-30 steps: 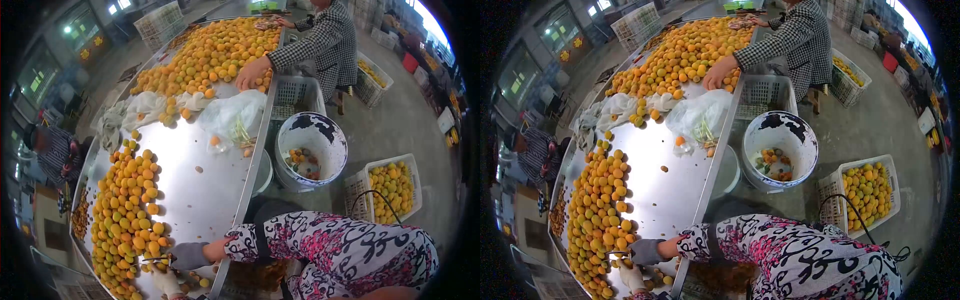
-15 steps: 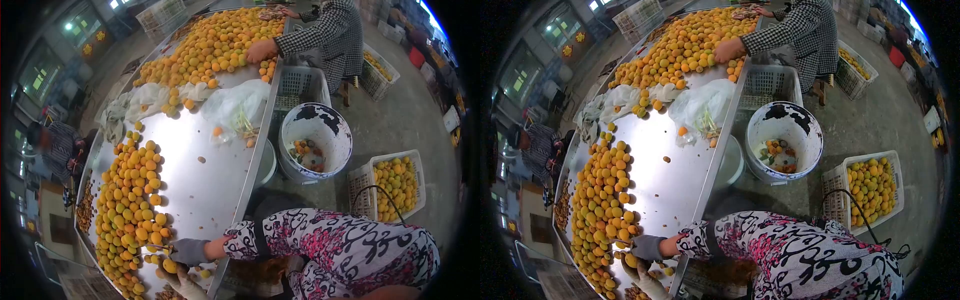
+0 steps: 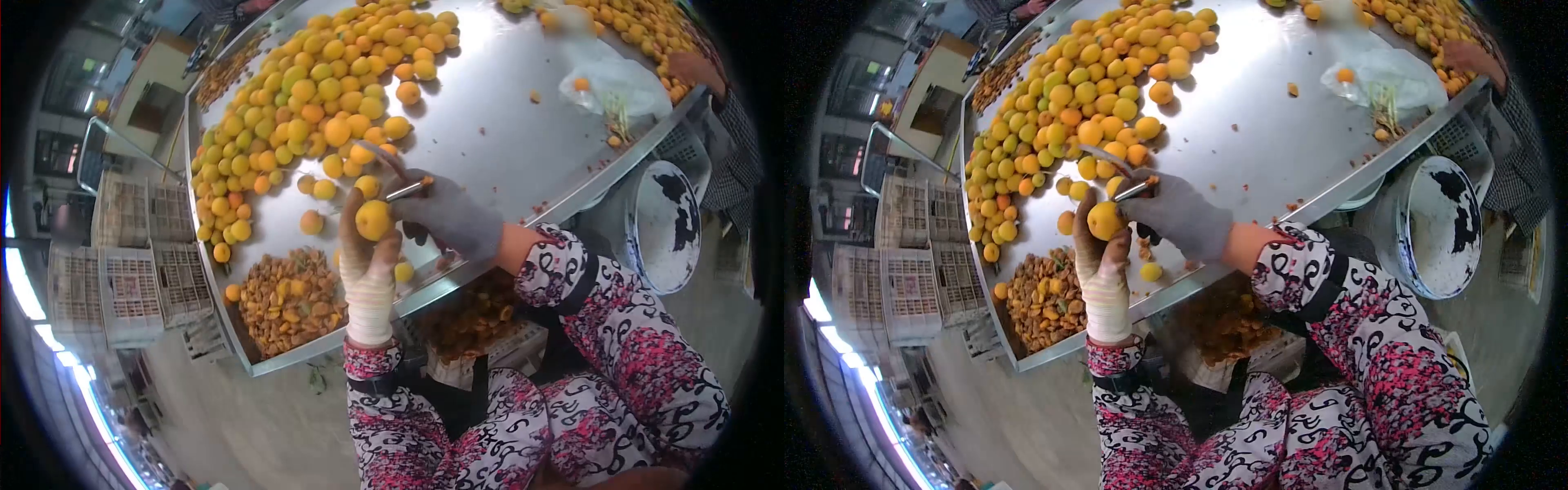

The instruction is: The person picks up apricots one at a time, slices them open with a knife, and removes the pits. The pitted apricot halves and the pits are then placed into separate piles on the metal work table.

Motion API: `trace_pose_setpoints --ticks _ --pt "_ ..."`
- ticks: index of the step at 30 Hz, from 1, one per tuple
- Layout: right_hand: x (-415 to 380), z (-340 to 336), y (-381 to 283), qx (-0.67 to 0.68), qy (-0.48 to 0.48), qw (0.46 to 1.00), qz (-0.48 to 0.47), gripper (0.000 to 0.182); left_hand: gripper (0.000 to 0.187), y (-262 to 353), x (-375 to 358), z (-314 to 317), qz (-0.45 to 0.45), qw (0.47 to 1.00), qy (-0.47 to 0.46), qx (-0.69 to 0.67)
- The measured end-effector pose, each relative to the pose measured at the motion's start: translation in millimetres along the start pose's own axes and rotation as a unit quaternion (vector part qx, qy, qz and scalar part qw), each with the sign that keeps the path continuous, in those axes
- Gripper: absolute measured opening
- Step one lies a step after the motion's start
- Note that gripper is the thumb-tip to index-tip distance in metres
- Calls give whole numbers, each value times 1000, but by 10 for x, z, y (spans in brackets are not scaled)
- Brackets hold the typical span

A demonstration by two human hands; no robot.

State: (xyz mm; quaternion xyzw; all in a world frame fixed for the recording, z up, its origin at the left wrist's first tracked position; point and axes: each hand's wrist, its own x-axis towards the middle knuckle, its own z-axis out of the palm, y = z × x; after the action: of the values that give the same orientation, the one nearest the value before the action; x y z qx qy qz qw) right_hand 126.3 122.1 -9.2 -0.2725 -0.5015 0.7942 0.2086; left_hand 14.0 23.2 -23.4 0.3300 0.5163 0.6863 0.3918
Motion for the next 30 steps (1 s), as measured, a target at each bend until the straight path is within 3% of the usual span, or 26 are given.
trace_pose_setpoints --ticks 8,10,12,13,14,15,16,17,18,21,23,26,28,30 --pt "47 33 75 6 -4 999 48 29 57 -92 -73 -55 58 986 40 151" --pt "46 49 139 32 -41 997 50 33 57 -90 -119 -50 63 977 78 187" --pt "40 148 105 -11 -71 996 60 30 54 -159 -142 -190 188 884 73 421" --pt "24 99 -14 -72 -83 992 63 28 56 -214 -232 -234 114 915 94 375" --pt "97 15 280 -217 -101 961 -139 34 59 -295 -336 -324 43 943 94 317" --pt "128 -9 410 -209 -83 953 -204 38 59 -139 -205 -200 211 910 -13 357" --pt "207 -56 532 -205 -73 937 -272 42 53 -19 -281 -17 81 980 24 178" --pt "166 62 350 -144 -39 989 0 44 47 53 -302 -64 47 974 24 219" --pt "14 140 171 -4 -38 999 24 45 47 -61 -296 -163 25 990 71 115" --pt "-15 132 92 -34 -33 998 31 41 48 416 -394 126 37 983 -8 181" --pt "35 124 169 51 -34 996 64 40 48 328 -409 -26 -25 986 22 164" --pt "83 136 161 41 -52 997 51 40 47 -56 -221 -297 -50 990 -19 133" --pt "30 115 95 25 -65 997 36 41 49 -290 -99 -405 -78 990 -48 108" --pt "-83 109 -14 -92 -85 992 -31 42 52 -411 -53 -541 -106 989 -60 86"
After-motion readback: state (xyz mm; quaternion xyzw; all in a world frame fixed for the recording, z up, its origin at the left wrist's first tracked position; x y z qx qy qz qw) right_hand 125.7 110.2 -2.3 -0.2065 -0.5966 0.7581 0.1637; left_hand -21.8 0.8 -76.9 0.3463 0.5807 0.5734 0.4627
